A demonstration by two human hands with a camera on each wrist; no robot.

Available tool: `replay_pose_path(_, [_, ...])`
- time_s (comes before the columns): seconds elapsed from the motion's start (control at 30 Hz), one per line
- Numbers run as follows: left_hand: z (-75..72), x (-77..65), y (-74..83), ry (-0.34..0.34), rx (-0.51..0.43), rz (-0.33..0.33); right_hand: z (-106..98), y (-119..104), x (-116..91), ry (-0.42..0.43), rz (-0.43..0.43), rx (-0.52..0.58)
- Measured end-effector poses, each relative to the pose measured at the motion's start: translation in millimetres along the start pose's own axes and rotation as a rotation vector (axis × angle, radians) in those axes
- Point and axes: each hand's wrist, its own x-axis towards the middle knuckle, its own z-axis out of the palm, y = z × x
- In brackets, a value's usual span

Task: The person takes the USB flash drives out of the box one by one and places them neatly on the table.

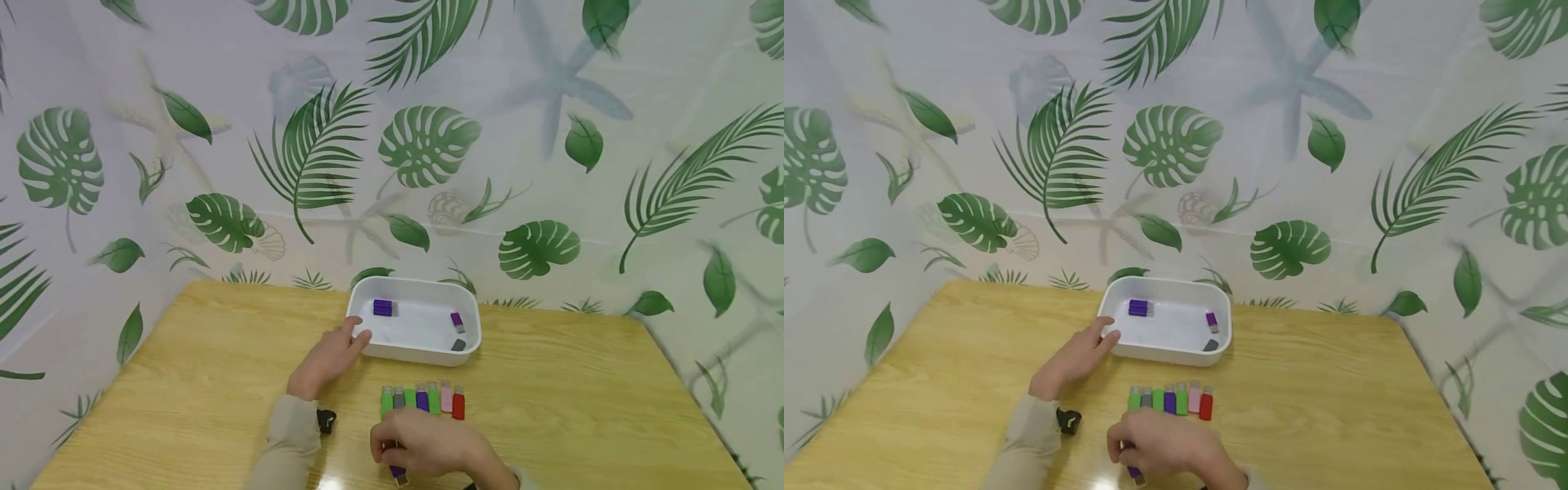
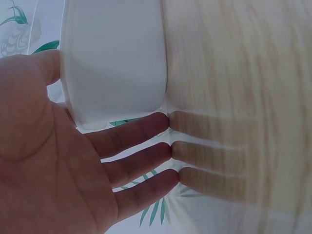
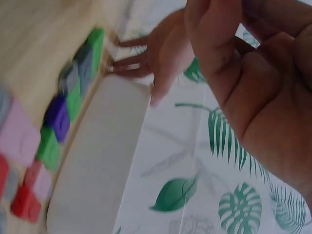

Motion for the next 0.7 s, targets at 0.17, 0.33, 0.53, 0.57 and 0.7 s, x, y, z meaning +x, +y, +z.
replay_pose_path(0.17, [3.7,-1.6,0.4,0.011,0.004,0.004,40,31,19,-0.091,-0.062,-0.037])
replay_pose_path(0.33, [1.5,-1.7,1.6,0.022,0.022,0.003,48,30,26,-0.078,-0.037,-0.073])
replay_pose_path(0.53, [-0.2,-1.6,2.2,0.024,0.023,0.003,33,-10,17,-0.039,0.076,-0.15])
replay_pose_path(0.57, [-0.2,-1.8,2.3,0.024,0.023,0.003,35,-6,18,-0.038,0.079,-0.148])
replay_pose_path(0.7, [0.7,-1.5,2.4,0.02,0.016,-0.005,46,12,27,-0.054,0.098,-0.165])
